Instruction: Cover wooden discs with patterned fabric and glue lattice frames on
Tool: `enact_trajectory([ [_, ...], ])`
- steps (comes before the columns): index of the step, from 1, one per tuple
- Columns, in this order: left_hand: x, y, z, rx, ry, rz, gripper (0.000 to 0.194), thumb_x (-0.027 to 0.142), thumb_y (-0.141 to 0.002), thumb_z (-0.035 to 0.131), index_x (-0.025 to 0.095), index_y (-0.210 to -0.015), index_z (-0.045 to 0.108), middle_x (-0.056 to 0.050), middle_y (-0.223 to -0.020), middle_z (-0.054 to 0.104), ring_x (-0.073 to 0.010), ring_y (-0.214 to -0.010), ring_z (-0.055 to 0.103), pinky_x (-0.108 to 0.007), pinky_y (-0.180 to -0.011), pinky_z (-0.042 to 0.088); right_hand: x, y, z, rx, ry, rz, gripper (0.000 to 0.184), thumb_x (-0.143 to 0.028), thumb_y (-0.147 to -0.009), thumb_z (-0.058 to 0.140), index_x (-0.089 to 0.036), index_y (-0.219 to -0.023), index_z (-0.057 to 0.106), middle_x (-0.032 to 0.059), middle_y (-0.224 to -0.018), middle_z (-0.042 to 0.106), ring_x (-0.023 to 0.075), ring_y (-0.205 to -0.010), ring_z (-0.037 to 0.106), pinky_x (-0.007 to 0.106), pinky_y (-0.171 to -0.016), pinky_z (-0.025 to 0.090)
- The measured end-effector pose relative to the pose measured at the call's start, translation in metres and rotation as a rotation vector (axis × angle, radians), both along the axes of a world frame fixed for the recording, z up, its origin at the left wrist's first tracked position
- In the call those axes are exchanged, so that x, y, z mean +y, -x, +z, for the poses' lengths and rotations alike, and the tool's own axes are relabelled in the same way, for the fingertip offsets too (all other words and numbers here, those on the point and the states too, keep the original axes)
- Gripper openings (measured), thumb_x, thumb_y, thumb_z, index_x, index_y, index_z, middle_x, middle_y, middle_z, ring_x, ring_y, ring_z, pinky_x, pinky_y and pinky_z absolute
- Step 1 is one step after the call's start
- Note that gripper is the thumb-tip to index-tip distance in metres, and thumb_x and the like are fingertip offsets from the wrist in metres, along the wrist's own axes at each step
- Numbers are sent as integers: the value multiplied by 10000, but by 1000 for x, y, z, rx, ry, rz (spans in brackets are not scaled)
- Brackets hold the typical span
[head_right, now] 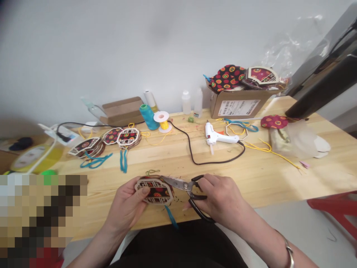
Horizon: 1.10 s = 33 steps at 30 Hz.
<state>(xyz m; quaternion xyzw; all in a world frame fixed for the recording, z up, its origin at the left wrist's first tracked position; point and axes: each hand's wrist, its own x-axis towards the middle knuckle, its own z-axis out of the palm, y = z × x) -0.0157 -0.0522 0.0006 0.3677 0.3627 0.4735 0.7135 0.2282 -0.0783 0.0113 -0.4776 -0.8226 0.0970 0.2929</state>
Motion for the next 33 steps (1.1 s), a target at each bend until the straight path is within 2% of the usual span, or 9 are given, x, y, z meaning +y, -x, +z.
enact_trajectory([
  [5, 1, -1, 2, 25, 26, 6, 205, 227, -735, 745, 138, -917, 716, -80, -856, 748, -214, -816, 700, -350, -795, 561, 4, -1, 7, 70, 361, -149, 405, -453, -782, 640, -211, -604, 368, -47, -544, 453, 85, -474, 386, 215, -446, 283],
  [9, 3, -1, 1, 44, 34, -6, 200, 225, -742, 740, 148, -925, 716, -66, -850, 747, -199, -818, 697, -322, -789, 559, 5, -2, 16, 0, 422, -118, 457, -552, -715, 672, -215, -645, 370, -51, -574, 446, 95, -500, 355, 227, -467, 269],
  [17, 2, 2, -3, 103, 38, -51, 192, 240, -769, 717, 142, -933, 706, -68, -874, 740, -184, -799, 684, -306, -760, 555, 5, 2, 16, -48, 383, -35, 330, -461, -738, 662, -195, -672, 480, -2, -665, 531, 119, -566, 447, 238, -519, 307],
  [24, 0, 3, -4, 149, 27, -40, 215, 264, -766, 717, 140, -942, 702, -73, -889, 741, -188, -800, 678, -326, -781, 548, 6, 2, 15, -25, 313, -1, 331, -432, -776, 642, -195, -636, 459, -1, -634, 537, 111, -549, 470, 229, -510, 317],
  [33, 0, 2, -6, 135, 34, -51, 214, 249, -769, 717, 147, -957, 704, -77, -914, 742, -192, -821, 684, -323, -792, 546, 6, -6, 5, -95, 54, -4, 321, -393, -821, 600, -195, -614, 454, -7, -572, 506, 104, -488, 454, 238, -470, 293],
])
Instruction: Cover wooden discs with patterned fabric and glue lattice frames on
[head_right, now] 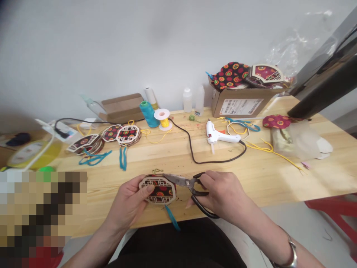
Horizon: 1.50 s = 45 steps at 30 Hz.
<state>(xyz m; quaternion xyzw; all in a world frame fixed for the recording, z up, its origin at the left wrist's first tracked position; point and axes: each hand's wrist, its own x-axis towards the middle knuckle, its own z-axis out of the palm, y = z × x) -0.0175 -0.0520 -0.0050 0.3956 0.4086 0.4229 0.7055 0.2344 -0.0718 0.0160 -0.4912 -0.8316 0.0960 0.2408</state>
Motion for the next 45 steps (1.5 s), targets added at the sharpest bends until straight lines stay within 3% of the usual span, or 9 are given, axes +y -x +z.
enact_trajectory([
  [5, 1, -2, 8, 59, -4, -97, 193, 264, -786, 699, 140, -934, 708, -75, -903, 742, -187, -804, 685, -295, -748, 551, 5, -6, 18, 1, 175, -70, 375, -481, -743, 657, -209, -631, 424, -24, -569, 494, 102, -481, 422, 233, -462, 286],
  [9, 1, -5, 19, 158, -26, -140, 179, 279, -778, 700, 146, -897, 720, -63, -868, 748, -174, -764, 685, -263, -702, 553, 11, -8, 30, -93, 254, 7, 386, -540, -712, 663, -204, -681, 476, 7, -652, 561, 132, -544, 487, 248, -493, 294],
  [18, -1, -7, 24, 284, -109, -207, 225, 293, -797, 667, 174, -980, 721, -53, -916, 747, -189, -831, 683, -289, -762, 550, 12, -4, 33, -153, 222, 94, 391, -564, -742, 623, -195, -660, 524, 26, -658, 580, 146, -575, 529, 264, -502, 303],
  [35, 0, -11, 28, 300, -127, -187, 179, 272, -785, 672, 165, -916, 732, -50, -866, 751, -191, -787, 691, -283, -716, 567, 14, -18, 34, -156, 108, 118, 499, -660, -726, 613, -194, -589, 500, -2, -582, 544, 107, -491, 454, 269, -463, 251],
  [45, -1, -10, 24, 245, -92, -210, 156, 266, -792, 674, 189, -915, 733, -34, -868, 752, -166, -784, 694, -250, -715, 560, 15, -24, 33, -186, 96, 121, 510, -671, -715, 617, -192, -583, 499, 4, -576, 554, 119, -492, 480, 269, -463, 261],
])
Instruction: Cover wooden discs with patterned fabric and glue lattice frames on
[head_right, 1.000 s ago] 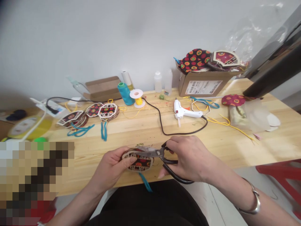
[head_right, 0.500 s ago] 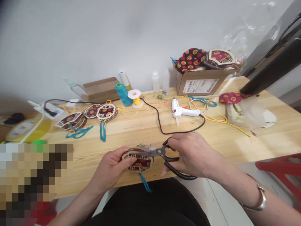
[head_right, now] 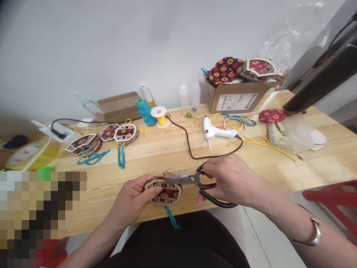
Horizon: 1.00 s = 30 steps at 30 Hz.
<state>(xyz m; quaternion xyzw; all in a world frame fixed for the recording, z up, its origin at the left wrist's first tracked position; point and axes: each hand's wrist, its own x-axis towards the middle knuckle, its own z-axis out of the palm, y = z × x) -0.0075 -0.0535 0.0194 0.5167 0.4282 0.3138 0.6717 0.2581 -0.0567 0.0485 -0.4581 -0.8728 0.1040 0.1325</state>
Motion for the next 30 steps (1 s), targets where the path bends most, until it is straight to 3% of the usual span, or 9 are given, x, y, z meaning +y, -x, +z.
enact_trajectory([
  [8, 0, 0, -2, -7, 12, 10, 143, 268, -794, 676, 188, -901, 729, -25, -862, 752, -151, -777, 689, -234, -714, 557, 3, 1, 1, -12, 21, 13, 510, -669, -707, 627, -191, -575, 509, -2, -566, 553, 118, -492, 485, 273, -466, 249],
  [22, -2, 1, -4, -14, 11, 15, 128, 241, -801, 670, 194, -905, 728, -5, -872, 753, -134, -787, 693, -210, -725, 557, 7, 0, 6, -38, 234, 32, 508, -642, -726, 629, -174, -581, 494, 3, -603, 547, 105, -528, 438, 257, -499, 251],
  [30, -1, 0, -5, -40, 16, -4, 140, 236, -817, 659, 217, -937, 727, 8, -903, 753, -123, -827, 694, -190, -749, 550, 8, -3, 9, -51, 183, 52, 485, -616, -738, 635, -176, -593, 490, 4, -610, 553, 109, -526, 442, 255, -505, 253],
])
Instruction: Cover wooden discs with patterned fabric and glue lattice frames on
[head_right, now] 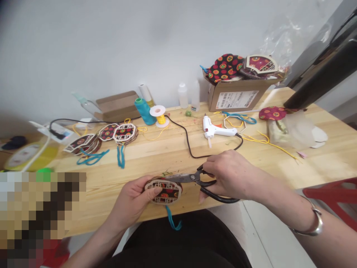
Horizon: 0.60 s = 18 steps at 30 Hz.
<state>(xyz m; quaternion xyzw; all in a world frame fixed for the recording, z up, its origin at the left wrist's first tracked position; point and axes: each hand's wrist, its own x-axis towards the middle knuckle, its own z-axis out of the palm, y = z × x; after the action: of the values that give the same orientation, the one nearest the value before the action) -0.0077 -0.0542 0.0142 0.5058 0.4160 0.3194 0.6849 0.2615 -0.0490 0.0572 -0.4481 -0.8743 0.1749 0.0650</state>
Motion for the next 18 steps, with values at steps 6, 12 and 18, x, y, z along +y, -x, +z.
enact_trajectory([
  [6, -1, 2, 2, 8, -13, -8, 113, 214, -821, 652, 222, -903, 729, 20, -868, 754, -104, -792, 695, -162, -719, 545, 3, -3, 1, -24, -37, 33, 485, -622, -734, 637, -175, -598, 504, 3, -609, 558, 109, -513, 455, 256, -494, 241],
  [12, -2, 2, 1, 9, 19, -16, 117, 226, -821, 652, 203, -909, 725, 2, -883, 756, -125, -800, 702, -193, -734, 558, 6, -6, 4, -27, -46, 71, 457, -591, -741, 653, -178, -604, 513, -5, -597, 558, 112, -515, 467, 252, -498, 253],
  [18, -3, 0, 1, 6, 21, 6, 120, 229, -810, 662, 191, -903, 726, -7, -879, 756, -136, -789, 701, -205, -718, 565, 8, -5, 4, 1, -73, 54, 459, -584, -763, 632, -178, -588, 508, -1, -583, 547, 111, -507, 457, 251, -493, 255],
])
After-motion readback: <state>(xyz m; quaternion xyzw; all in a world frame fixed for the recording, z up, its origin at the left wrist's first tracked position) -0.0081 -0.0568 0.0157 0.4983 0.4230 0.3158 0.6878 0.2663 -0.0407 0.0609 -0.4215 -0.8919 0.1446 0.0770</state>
